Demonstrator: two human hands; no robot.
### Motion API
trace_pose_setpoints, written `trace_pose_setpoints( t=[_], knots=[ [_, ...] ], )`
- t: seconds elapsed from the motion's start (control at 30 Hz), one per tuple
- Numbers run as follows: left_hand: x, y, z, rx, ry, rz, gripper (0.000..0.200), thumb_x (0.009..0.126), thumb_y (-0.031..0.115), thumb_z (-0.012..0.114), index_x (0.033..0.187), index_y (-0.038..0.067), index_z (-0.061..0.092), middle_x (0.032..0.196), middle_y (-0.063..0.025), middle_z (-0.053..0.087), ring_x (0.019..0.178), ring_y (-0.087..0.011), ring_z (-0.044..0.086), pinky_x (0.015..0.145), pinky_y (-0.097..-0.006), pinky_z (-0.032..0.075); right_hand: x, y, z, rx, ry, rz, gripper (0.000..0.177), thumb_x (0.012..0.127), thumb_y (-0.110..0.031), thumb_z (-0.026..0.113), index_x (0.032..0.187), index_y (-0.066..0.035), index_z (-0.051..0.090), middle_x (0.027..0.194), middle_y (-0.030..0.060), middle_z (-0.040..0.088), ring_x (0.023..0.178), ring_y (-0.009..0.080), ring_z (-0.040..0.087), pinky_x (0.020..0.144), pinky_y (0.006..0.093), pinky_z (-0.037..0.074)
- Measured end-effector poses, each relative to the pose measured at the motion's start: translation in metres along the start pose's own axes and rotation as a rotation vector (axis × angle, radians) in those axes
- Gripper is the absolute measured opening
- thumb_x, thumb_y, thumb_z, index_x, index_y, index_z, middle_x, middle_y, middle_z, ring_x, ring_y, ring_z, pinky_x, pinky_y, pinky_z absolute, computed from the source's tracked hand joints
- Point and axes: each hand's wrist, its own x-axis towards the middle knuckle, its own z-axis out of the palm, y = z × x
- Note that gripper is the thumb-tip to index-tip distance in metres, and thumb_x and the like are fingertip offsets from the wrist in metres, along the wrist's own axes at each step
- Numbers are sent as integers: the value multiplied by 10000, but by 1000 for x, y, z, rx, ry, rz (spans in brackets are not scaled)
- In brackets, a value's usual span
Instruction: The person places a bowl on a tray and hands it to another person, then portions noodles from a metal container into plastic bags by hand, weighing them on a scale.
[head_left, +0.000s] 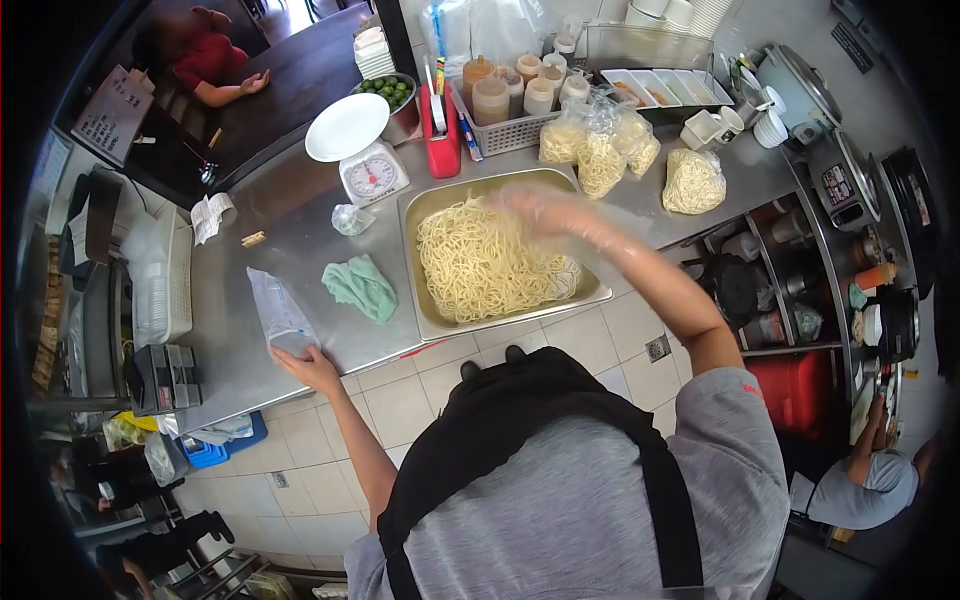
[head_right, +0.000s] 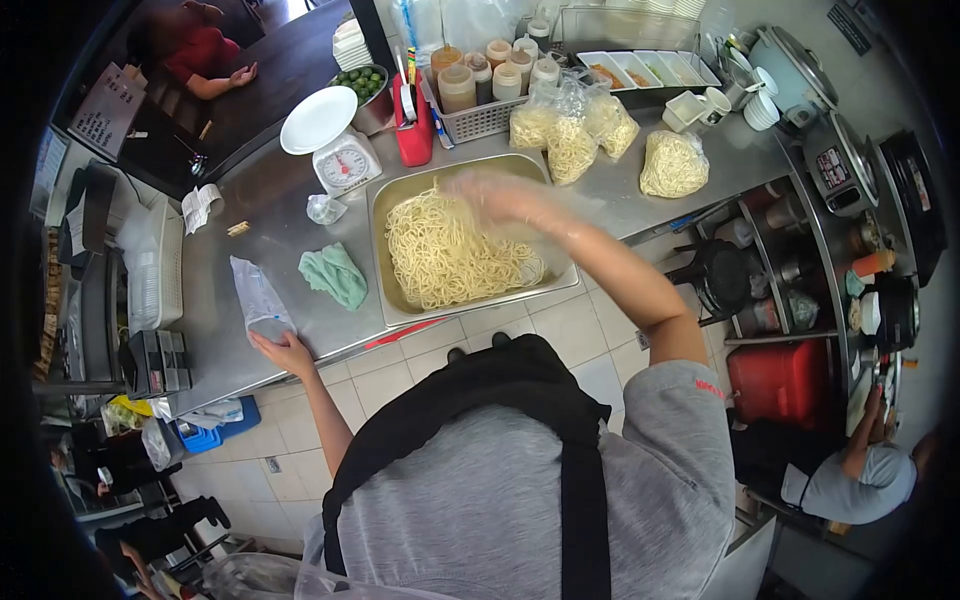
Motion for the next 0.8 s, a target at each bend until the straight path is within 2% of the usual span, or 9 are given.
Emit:
trace_pose_setpoints(
  t=[0.07,0.2,0.3,0.37,0.4,0.47,0.5,0.57,0.8],
  knots=[
    [0,-12,5,15,-3,-6,685,773,48,524,1411,23,275,1421,-252,287,1193,-385,435,846,-366,427,-12,7,50,-150,28,107,546,650,15,654,1177,-84,548,1135,159,566,1131,300,495,966,359,407],
    [0,3,-1,-49,-65,-145,693,774,52,530,1417,40,273,1421,-253,288,1185,-373,445,799,-346,448,-9,10,58,-237,9,229,537,664,32,635,1186,-60,548,1179,166,565,1154,282,500,970,340,412],
    [2,-5,2,-27,-62,-128,695,772,49,530,1417,39,270,1419,-251,293,1209,-369,427,789,-334,457,-19,-14,8,174,174,145,464,665,19,644,1120,-47,582,1113,137,605,1060,261,564,936,336,437],
    [-1,-16,7,28,-37,-78,696,770,44,528,1416,37,271,1417,-248,298,1217,-369,420,785,-335,461,-16,-29,-34,350,141,120,532,627,-39,725,1135,-74,572,1099,117,593,1074,270,561,946,336,453],
    [-1,-13,5,3,-38,-86,695,769,41,526,1415,34,271,1416,-248,300,1221,-373,415,800,-342,457,-22,-60,-60,652,200,95,525,642,-39,721,1144,-72,570,1094,96,602,1079,242,561,959,344,450],
    [1,-2,1,-50,-41,-98,693,767,35,522,1413,30,272,1413,-248,304,1228,-381,407,830,-357,447,-29,-105,-98,919,366,28,494,683,-53,694,1158,-63,558,1079,92,623,1054,213,585,951,363,464],
    [2,-3,2,-35,-36,-84,691,765,32,520,1412,28,274,1411,-249,308,1234,-385,400,846,-363,440,-28,-115,-108,881,472,-14,471,708,-67,672,1164,-57,550,1068,108,635,1022,212,608,930,373,481],
    [0,-7,3,-7,-27,-59,688,763,26,515,1408,22,277,1405,-252,316,1246,-393,385,876,-374,426,-21,-104,-144,736,457,-81,538,724,-132,678,1230,-70,507,1116,115,620,1048,226,597,935,364,474],
    [0,-1,1,-5,-6,-37,680,762,29,515,1403,20,289,1402,-253,323,1258,-393,371,905,-378,408,1,-139,-225,464,409,-171,526,720,-145,705,1207,-74,518,1120,110,607,1040,204,585,907,339,478]
  ],
)
